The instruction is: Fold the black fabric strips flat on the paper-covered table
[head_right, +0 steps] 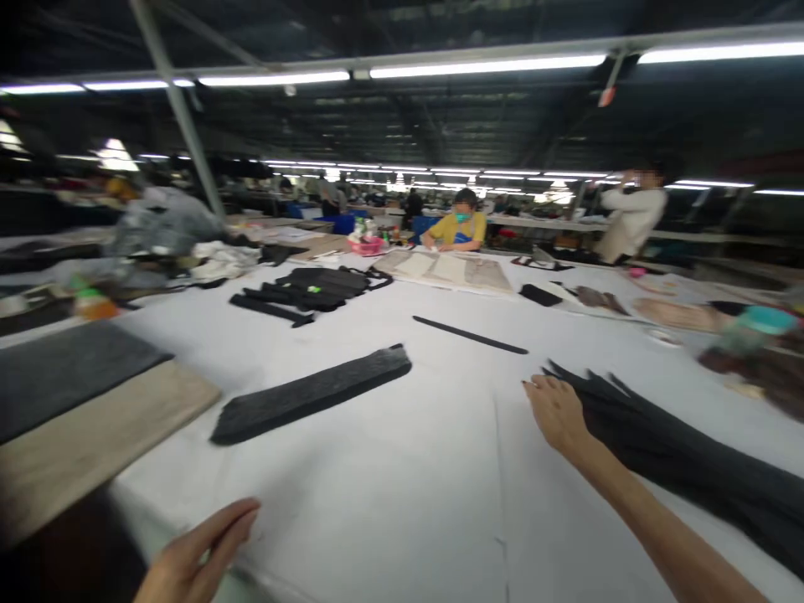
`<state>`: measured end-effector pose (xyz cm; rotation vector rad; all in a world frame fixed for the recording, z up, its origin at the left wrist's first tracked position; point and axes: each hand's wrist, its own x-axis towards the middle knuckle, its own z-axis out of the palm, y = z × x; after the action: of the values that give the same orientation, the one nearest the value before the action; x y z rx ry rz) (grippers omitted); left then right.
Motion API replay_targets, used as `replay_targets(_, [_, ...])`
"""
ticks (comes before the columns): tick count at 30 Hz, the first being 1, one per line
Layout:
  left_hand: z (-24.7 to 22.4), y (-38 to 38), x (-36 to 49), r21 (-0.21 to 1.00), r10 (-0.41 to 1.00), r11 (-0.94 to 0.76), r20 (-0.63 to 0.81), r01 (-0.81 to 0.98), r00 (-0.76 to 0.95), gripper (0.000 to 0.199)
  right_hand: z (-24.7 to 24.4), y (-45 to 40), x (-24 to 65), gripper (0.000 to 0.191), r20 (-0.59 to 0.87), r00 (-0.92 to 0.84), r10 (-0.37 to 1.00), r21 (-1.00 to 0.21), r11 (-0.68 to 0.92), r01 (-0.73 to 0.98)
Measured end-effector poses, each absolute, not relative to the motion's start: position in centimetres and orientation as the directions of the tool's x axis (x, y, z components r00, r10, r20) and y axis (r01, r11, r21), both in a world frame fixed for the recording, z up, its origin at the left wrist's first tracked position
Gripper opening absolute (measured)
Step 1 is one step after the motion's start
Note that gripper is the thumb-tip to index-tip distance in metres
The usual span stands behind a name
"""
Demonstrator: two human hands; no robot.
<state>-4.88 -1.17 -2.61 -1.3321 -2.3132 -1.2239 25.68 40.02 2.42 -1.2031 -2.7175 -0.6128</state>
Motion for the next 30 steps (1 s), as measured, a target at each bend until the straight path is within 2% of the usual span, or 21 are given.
replay_targets(3, [-1.6, -1.2, -4.6, 0.438, 0.665, 0.213, 0.589, 0.873, -0.458, 0.024, 0.7, 34.4, 16.1, 0.023, 0.322, -0.873, 0.367, 0.208, 0.872, 0.443])
replay_targets(6, [-1.3, -0.5, -5.0, 0.273, 0.658, 0.248, 0.657, 0.93, -0.368, 0.024, 0.2, 27.5, 7.9, 0.012, 0.334, -0.935, 0.119, 0.121, 0.978, 0.168])
replay_targets(10, [-2.5, -0.5, -5.8, 0.185, 0.69, 0.308, 0.631, 0.933, -0.353, 0.023, 0.3, 20.5, 0.0, 0.005, 0.29, -0.957, -0.025, 0.063, 0.998, -0.007])
replay_targets(15, [-4.2, -0.8, -6.1, 0.144, 0.708, 0.378, 0.592, 0.915, -0.386, 0.023, -0.9, 17.2, -5.2, 0.015, 0.258, -0.954, -0.155, 0.159, 0.98, -0.117])
replay_targets(19, [-4.5, -0.6, -5.8, 0.123, 0.698, 0.382, 0.612, 0.916, -0.373, 0.023, -1.9, 16.9, -6.5, 0.025, 0.19, -0.964, -0.186, 0.244, 0.96, -0.137])
replay_targets(22, [-4.5, -0.5, -5.7, 0.115, 0.692, 0.38, 0.623, 0.918, -0.365, 0.022, -1.6, 17.0, -6.7, 0.027, 0.129, -0.974, -0.185, 0.247, 0.958, -0.149])
replay_targets(26, [-4.6, -0.6, -5.8, 0.125, 0.68, 0.375, 0.637, 0.918, -0.365, 0.022, 0.0, 17.5, -7.2, 0.031, 0.011, -0.998, -0.055, 0.044, 0.998, -0.054])
replay_targets(29, [-4.6, -0.8, -5.7, 0.152, 0.683, 0.373, 0.622, 0.915, -0.382, 0.022, 1.2, 18.2, -7.4, 0.017, -0.021, -0.999, 0.029, -0.065, 0.997, 0.031])
replay_targets(30, [-4.5, -0.8, -5.7, 0.164, 0.687, 0.373, 0.613, 0.913, -0.39, 0.023, 1.4, 18.3, -7.4, 0.019, -0.02, -0.999, 0.038, -0.084, 0.996, 0.039])
